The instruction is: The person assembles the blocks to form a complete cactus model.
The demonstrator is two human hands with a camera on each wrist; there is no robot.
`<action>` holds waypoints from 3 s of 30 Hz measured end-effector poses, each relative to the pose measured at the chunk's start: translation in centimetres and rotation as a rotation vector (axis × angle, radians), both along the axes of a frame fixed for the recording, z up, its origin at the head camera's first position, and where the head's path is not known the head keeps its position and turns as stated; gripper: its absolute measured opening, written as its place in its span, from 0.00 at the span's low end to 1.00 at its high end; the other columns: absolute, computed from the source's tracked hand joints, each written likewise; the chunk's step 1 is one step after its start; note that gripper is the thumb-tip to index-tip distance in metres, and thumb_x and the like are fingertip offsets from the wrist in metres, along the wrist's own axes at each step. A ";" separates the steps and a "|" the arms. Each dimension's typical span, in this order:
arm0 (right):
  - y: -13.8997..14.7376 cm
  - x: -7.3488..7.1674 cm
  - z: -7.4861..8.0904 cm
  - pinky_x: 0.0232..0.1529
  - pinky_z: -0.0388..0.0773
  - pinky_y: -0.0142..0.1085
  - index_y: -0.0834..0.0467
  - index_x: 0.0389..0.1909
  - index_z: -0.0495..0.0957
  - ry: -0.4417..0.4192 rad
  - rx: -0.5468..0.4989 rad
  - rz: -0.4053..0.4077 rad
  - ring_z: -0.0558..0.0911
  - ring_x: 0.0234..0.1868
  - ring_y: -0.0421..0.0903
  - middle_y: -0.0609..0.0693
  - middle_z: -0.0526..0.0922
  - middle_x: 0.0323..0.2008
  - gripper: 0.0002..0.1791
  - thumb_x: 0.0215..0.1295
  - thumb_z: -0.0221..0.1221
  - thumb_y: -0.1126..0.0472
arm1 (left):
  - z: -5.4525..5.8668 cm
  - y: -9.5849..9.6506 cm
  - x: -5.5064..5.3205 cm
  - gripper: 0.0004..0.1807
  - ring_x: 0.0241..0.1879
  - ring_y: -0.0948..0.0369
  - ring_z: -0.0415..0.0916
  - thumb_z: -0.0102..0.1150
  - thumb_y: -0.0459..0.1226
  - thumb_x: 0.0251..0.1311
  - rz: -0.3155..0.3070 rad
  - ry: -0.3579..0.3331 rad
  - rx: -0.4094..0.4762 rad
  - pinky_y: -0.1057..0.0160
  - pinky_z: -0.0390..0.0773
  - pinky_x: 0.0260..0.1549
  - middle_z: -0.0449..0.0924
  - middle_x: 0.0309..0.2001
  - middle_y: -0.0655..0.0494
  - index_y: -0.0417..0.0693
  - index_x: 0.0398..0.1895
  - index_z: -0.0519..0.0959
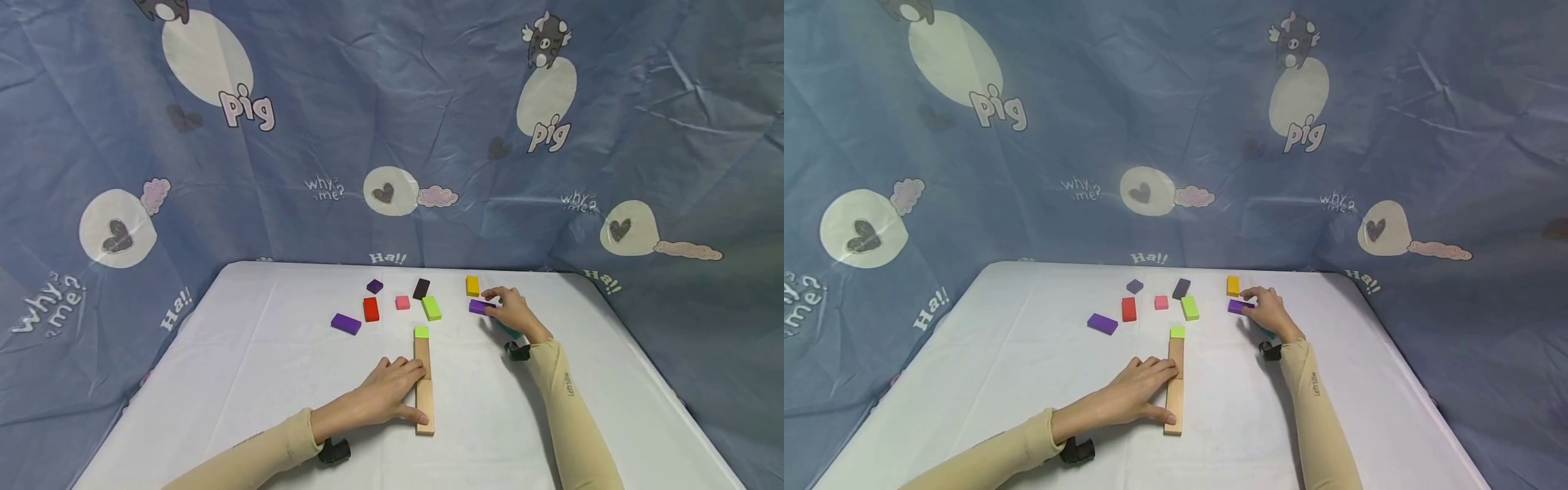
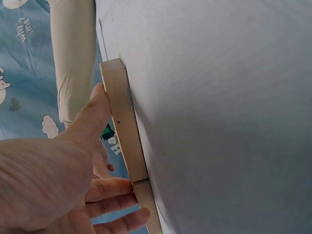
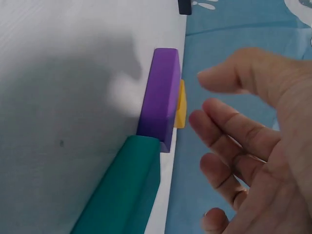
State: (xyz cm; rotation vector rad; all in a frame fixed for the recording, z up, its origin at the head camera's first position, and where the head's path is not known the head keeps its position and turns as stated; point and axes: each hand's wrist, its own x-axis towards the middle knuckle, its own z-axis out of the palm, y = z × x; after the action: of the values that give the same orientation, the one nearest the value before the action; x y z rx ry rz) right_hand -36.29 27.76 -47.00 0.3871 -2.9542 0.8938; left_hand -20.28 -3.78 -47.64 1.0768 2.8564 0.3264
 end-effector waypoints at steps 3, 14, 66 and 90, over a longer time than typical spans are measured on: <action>0.1 -0.2 -0.4 0.53 0.59 0.54 0.62 0.55 0.78 -0.002 0.040 -0.002 0.70 0.50 0.59 0.61 0.79 0.54 0.20 0.62 0.60 0.61 | 0.0 0.0 0.0 0.48 0.58 0.61 0.67 0.60 0.68 0.45 -0.002 0.008 -0.001 0.55 0.67 0.50 0.69 0.64 0.59 0.49 0.65 0.69; 0.0 -0.5 -1.4 0.54 0.59 0.57 0.63 0.52 0.80 0.069 0.067 0.031 0.72 0.50 0.62 0.63 0.80 0.52 0.18 0.60 0.61 0.65 | 0.0 -0.1 0.0 0.48 0.59 0.61 0.67 0.60 0.68 0.46 -0.003 -0.014 0.011 0.55 0.67 0.51 0.69 0.65 0.58 0.48 0.66 0.69; -7.2 2.8 0.9 0.37 0.68 0.33 0.56 0.41 0.79 -0.326 0.128 0.421 0.71 0.33 0.40 0.46 0.78 0.32 0.16 0.50 0.70 0.64 | -0.1 0.0 -0.1 0.49 0.59 0.61 0.67 0.59 0.69 0.45 0.002 0.007 -0.010 0.57 0.67 0.49 0.69 0.65 0.58 0.49 0.66 0.69; -8.2 3.2 0.9 0.35 0.69 0.32 0.54 0.40 0.79 -0.327 0.111 0.466 0.72 0.33 0.41 0.45 0.77 0.32 0.16 0.50 0.70 0.63 | -0.1 0.0 -0.2 0.48 0.59 0.61 0.67 0.58 0.70 0.45 0.000 -0.005 -0.008 0.54 0.67 0.50 0.69 0.65 0.60 0.49 0.65 0.70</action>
State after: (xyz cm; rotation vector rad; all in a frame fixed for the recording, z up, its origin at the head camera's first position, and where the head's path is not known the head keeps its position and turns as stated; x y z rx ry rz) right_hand -33.06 19.58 -46.08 1.0654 -3.2827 0.9013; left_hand -20.43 -3.78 -47.77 1.0726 2.8512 0.3172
